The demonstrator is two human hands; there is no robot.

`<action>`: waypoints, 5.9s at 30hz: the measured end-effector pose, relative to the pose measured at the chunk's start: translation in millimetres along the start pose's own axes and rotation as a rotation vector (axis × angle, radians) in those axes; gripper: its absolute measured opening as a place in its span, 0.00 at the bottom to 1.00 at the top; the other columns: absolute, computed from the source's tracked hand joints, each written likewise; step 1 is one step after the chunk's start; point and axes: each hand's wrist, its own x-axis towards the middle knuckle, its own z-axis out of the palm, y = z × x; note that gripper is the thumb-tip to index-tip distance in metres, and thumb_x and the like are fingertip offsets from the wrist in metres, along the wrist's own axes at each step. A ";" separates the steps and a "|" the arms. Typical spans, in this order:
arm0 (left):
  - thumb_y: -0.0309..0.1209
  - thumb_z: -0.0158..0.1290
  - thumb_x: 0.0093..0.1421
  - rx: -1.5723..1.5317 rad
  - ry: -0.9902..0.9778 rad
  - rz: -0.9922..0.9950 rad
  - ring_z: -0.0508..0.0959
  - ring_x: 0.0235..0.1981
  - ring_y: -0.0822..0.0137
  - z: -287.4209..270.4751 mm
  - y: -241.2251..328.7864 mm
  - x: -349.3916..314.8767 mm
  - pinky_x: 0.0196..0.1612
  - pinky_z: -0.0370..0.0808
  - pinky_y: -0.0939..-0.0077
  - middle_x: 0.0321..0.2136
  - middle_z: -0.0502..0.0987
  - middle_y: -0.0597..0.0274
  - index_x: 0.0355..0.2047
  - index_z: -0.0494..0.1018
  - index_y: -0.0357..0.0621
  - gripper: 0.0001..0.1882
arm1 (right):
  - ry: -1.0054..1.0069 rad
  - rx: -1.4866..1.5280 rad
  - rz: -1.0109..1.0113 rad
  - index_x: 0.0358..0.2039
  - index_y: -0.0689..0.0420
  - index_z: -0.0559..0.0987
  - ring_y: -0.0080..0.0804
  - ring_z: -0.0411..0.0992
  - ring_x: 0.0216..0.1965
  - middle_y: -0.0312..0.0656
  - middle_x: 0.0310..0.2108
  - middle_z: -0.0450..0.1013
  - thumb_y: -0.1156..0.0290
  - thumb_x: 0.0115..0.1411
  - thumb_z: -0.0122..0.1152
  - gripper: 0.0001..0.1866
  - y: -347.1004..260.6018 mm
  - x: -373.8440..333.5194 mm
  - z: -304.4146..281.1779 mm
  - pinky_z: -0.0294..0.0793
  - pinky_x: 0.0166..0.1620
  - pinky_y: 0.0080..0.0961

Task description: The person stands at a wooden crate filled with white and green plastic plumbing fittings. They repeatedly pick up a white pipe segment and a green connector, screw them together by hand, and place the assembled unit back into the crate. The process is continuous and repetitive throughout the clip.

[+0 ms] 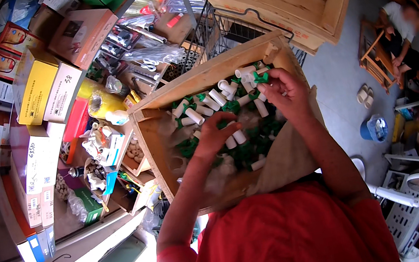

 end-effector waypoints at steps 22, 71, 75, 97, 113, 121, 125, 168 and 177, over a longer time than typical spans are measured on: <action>0.28 0.59 0.50 0.769 0.198 0.212 0.77 0.38 0.54 -110.5 -12.8 5.8 0.42 0.74 0.62 0.34 0.77 0.58 0.38 0.76 0.48 0.13 | 0.003 -0.022 0.056 0.42 0.64 0.75 0.09 0.69 0.29 0.31 0.31 0.75 0.79 0.59 0.62 0.11 -0.4 2.3 0.0 0.71 0.33 0.11; 0.37 0.63 0.43 1.098 0.146 0.647 0.66 0.55 0.51 77.3 44.4 112.4 0.60 0.60 0.55 0.49 0.67 0.50 0.50 0.67 0.39 0.34 | 0.243 0.202 0.059 0.46 0.62 0.74 0.16 0.67 0.25 0.35 0.35 0.75 0.76 0.61 0.59 0.12 -17.2 10.3 -12.6 0.69 0.28 0.16; 0.40 0.63 0.41 1.129 0.097 0.538 0.67 0.53 0.50 80.1 48.0 118.7 0.57 0.64 0.55 0.46 0.68 0.49 0.48 0.68 0.38 0.34 | 0.231 0.192 0.051 0.46 0.62 0.74 0.16 0.68 0.25 0.35 0.34 0.75 0.76 0.61 0.58 0.13 -16.2 11.0 -13.9 0.69 0.29 0.16; 0.33 0.50 0.55 1.376 0.373 0.542 0.69 0.50 0.50 104.1 6.1 133.8 0.50 0.65 0.50 0.45 0.71 0.49 0.45 0.71 0.41 0.18 | 0.220 0.171 0.044 0.47 0.64 0.72 0.15 0.68 0.28 0.39 0.37 0.76 0.79 0.61 0.57 0.13 -16.9 11.4 -10.6 0.68 0.29 0.15; 0.26 0.63 0.43 0.358 0.246 0.399 0.75 0.45 0.50 46.2 -6.0 91.3 0.47 0.73 0.63 0.43 0.73 0.45 0.52 0.64 0.39 0.33 | 0.206 0.140 0.010 0.45 0.62 0.73 0.13 0.68 0.26 0.36 0.37 0.76 0.78 0.61 0.58 0.12 -7.5 11.1 -10.9 0.68 0.27 0.14; 0.27 0.65 0.50 -0.396 0.099 -0.062 0.78 0.35 0.68 24.3 -1.7 47.4 0.40 0.75 0.75 0.40 0.78 0.54 0.66 0.46 0.29 0.49 | 0.220 0.160 -0.013 0.45 0.62 0.74 0.13 0.68 0.26 0.35 0.37 0.77 0.78 0.60 0.60 0.12 -7.8 12.0 -8.1 0.69 0.28 0.14; 0.22 0.64 0.50 -0.521 0.159 -0.145 0.80 0.32 0.66 15.8 -13.3 33.5 0.38 0.77 0.74 0.34 0.80 0.55 0.62 0.54 0.31 0.41 | 0.220 0.167 -0.013 0.45 0.62 0.74 0.14 0.68 0.26 0.36 0.36 0.77 0.79 0.60 0.60 0.12 -9.0 11.9 -8.8 0.69 0.28 0.15; 0.55 0.45 0.64 -1.646 -0.187 -0.106 0.72 0.55 0.55 -1.3 -7.9 -62.4 0.58 0.67 0.60 0.55 0.71 0.51 0.60 0.60 0.36 0.36 | 0.210 0.194 -0.067 0.47 0.61 0.72 0.12 0.67 0.27 0.34 0.36 0.76 0.77 0.61 0.59 0.13 -16.6 9.9 -14.8 0.69 0.29 0.13; 0.33 0.55 0.61 0.033 -0.067 0.148 0.78 0.45 0.65 23.9 10.6 19.0 0.49 0.72 0.70 0.45 0.77 0.55 0.55 0.66 0.38 0.24 | 0.222 0.243 -0.024 0.48 0.61 0.72 0.13 0.69 0.31 0.33 0.37 0.75 0.77 0.61 0.58 0.14 -18.1 9.9 -16.3 0.70 0.30 0.14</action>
